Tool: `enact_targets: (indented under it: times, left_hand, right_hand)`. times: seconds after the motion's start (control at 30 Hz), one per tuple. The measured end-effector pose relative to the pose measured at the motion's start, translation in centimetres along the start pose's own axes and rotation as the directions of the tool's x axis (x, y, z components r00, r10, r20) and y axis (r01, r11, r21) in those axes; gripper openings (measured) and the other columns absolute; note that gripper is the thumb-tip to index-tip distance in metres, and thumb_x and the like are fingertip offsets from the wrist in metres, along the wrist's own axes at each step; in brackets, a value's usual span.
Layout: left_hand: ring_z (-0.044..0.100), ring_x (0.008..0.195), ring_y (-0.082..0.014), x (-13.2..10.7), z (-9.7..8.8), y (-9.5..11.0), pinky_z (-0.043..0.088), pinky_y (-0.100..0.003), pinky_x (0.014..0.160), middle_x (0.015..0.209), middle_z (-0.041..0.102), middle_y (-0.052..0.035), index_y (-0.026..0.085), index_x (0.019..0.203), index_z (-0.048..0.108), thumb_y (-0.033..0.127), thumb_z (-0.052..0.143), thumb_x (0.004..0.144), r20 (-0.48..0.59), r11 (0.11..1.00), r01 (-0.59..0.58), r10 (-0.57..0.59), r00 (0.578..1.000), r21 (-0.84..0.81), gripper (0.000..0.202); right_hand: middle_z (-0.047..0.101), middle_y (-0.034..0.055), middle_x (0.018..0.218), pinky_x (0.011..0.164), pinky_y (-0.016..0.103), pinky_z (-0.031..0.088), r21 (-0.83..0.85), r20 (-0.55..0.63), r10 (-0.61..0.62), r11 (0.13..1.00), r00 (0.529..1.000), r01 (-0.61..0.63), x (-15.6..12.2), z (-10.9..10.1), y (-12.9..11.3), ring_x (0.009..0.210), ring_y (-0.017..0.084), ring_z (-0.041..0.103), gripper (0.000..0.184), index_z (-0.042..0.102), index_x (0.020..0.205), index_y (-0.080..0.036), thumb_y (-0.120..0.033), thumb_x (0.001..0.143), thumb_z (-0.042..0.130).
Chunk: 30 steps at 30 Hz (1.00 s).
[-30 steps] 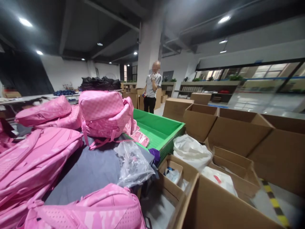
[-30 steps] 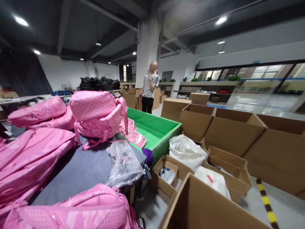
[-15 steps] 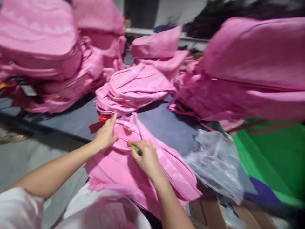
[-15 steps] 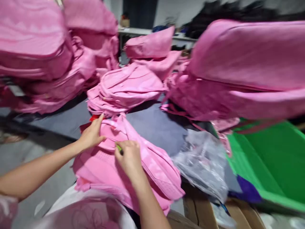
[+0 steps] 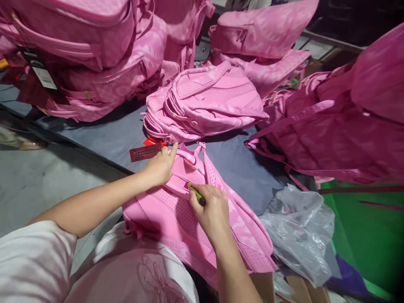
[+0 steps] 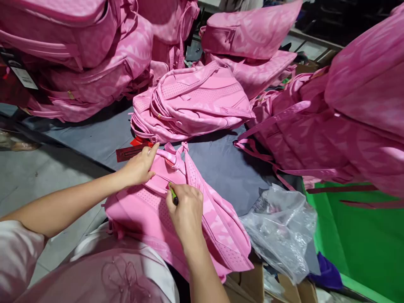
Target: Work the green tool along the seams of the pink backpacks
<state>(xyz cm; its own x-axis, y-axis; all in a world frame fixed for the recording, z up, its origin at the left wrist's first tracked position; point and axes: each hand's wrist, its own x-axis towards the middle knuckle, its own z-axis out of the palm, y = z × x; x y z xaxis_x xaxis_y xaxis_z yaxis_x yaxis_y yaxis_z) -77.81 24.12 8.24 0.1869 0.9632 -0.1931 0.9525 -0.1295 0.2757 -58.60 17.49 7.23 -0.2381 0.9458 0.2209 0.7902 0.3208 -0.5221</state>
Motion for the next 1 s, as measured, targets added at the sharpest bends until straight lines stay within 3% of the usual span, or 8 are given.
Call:
enact_targets:
  times: [0.13, 0.3, 0.47, 0.6, 0.8, 1.0]
  left_hand:
    - [0.059, 0.125, -0.0344, 0.2, -0.5, -0.4, 0.051, -0.04, 0.099, 0.14, 0.044, -0.0229, 0.01, 0.161, 0.003, 0.017, 0.065, 0.086, 0.058, 0.999, -0.027, 0.029, 0.998, -0.02, 0.097]
    - [0.059, 0.127, -0.0338, 0.5, -1.0, -0.8, 0.05, -0.037, 0.099, 0.143, 0.043, -0.0231, 0.011, 0.161, 0.001, 0.014, 0.064, 0.086, 0.111, 0.998, -0.043, 0.049, 0.993, -0.054, 0.098]
    - [0.064, 0.118, -0.0316, 1.1, -1.5, -1.4, 0.051, -0.036, 0.093, 0.14, 0.049, -0.0205, 0.017, 0.162, 0.006, 0.02, 0.07, 0.084, 0.148, 0.997, -0.031, 0.041, 0.988, -0.068, 0.101]
    - [0.066, 0.113, -0.0297, 1.6, -1.5, -1.8, 0.051, -0.034, 0.089, 0.135, 0.054, -0.0183, 0.019, 0.162, 0.008, 0.02, 0.073, 0.082, 0.154, 0.996, -0.055, 0.066, 0.986, -0.075, 0.103]
    - [0.066, 0.113, -0.03, 1.7, -1.2, -1.8, 0.051, -0.034, 0.09, 0.136, 0.052, -0.0197, 0.018, 0.161, 0.007, 0.022, 0.07, 0.085, 0.152, 0.998, -0.051, 0.057, 0.987, -0.046, 0.099]
    - [0.066, 0.116, -0.0297, 1.6, -1.2, -1.5, 0.051, -0.034, 0.091, 0.138, 0.05, -0.0189, 0.021, 0.161, 0.003, 0.023, 0.067, 0.087, 0.166, 0.999, -0.029, 0.031, 0.986, -0.015, 0.098]
  right_hand:
    - [0.077, 0.0059, 0.094, 0.085, 0.041, 0.046, 0.121, 0.031, -0.024, 0.992, 0.999, 0.02, 0.3, 0.5, -0.2, 0.089, 0.026, 0.069, 0.021, 0.076, 0.104, -0.018, -0.024, 0.092, 0.06]
    - [0.076, 0.0066, 0.093, 0.087, 0.045, 0.044, 0.043, -0.019, 0.014, 0.999, 1.0, -0.013, 0.2, 0.8, -0.7, 0.09, 0.028, 0.068, 0.019, 0.076, 0.103, -0.017, -0.024, 0.091, 0.061]
    - [0.077, 0.0063, 0.099, 0.086, 0.041, 0.048, 0.283, 0.018, -0.017, 0.959, 1.0, 0.011, 1.0, 1.8, -1.1, 0.091, 0.025, 0.069, 0.023, 0.075, 0.11, -0.018, -0.025, 0.093, 0.06]
    - [0.078, 0.0054, 0.099, 0.086, 0.041, 0.048, 0.325, -0.02, -0.026, 0.945, 0.999, 0.031, 1.5, 2.9, -1.2, 0.092, 0.024, 0.07, 0.022, 0.076, 0.109, -0.02, -0.024, 0.092, 0.062]
    - [0.078, 0.0053, 0.092, 0.085, 0.041, 0.046, 0.208, -0.081, -0.027, 0.977, 0.996, 0.043, 1.6, 3.5, -0.9, 0.086, 0.025, 0.07, 0.02, 0.077, 0.104, -0.02, -0.023, 0.09, 0.062]
    - [0.078, 0.0049, 0.092, 0.085, 0.04, 0.045, 0.194, -0.094, -0.046, 0.979, 0.994, 0.064, 1.4, 3.7, -1.0, 0.086, 0.023, 0.07, 0.021, 0.077, 0.104, -0.019, -0.022, 0.09, 0.062]
